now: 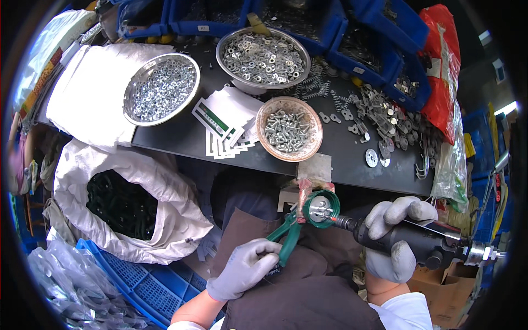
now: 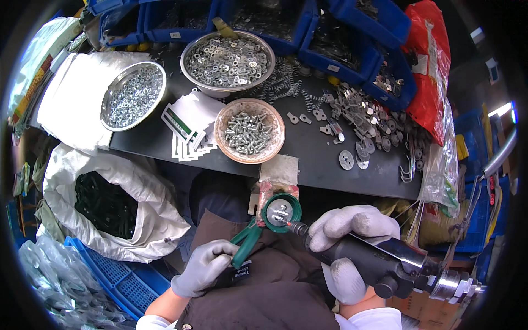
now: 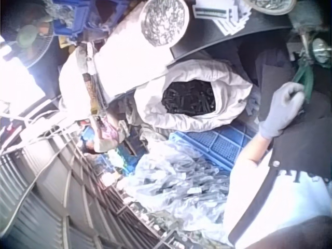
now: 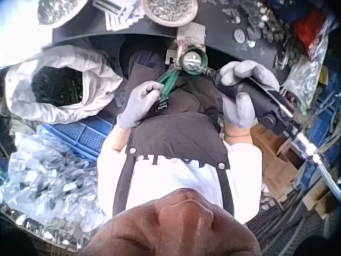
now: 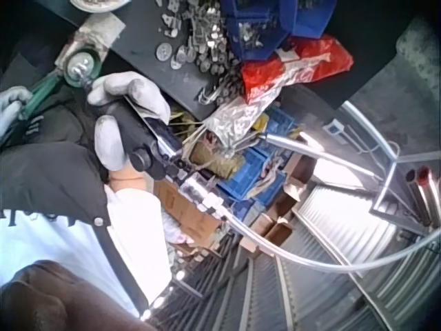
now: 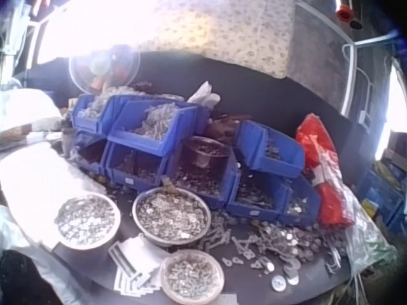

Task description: The person assembles small metal and plastic components, including metal washers, screws, plastic tubes, metal plates, and green plastic caps, using a pneumatic screwdriver and a manual clamping jig.

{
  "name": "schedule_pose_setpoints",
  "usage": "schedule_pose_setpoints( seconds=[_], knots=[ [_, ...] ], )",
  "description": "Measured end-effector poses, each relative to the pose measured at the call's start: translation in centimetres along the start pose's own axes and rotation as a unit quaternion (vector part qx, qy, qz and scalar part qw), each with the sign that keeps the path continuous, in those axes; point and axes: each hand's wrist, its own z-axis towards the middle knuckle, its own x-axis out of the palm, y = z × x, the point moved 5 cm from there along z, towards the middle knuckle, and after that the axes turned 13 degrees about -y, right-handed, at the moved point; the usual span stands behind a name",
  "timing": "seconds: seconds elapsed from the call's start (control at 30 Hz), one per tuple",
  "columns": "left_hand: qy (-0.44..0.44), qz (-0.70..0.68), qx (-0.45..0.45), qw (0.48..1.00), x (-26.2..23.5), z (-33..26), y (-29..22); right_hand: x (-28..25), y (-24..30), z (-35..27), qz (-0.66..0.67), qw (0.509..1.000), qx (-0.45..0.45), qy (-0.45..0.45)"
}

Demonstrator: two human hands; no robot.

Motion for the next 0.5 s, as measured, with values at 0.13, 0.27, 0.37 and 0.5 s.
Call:
schedule_pose_setpoints(
  seconds=[0.13,0.27,0.37,0.5],
  knots=[
    [0.02,0.042,0.038,0.998,0.4,0.1,-0.7,0.2,0.0,0.1,0.016,0.999,-0.03,-0.01],
    [0.015,0.042,0.055,0.997,0.5,0.2,-0.9,0.3,-0.4,0.3,0.024,0.999,-0.023,-0.01],
    [0.015,0.034,0.045,0.998,0.6,0.3,-0.9,0.2,-0.5,0.5,0.02,1.0,-0.007,-0.023],
    [0.046,0.071,0.04,0.996,1.0,0.1,-1.0,0.8,-0.4,0.6,0.003,1.0,0.023,-0.006]
  ],
)
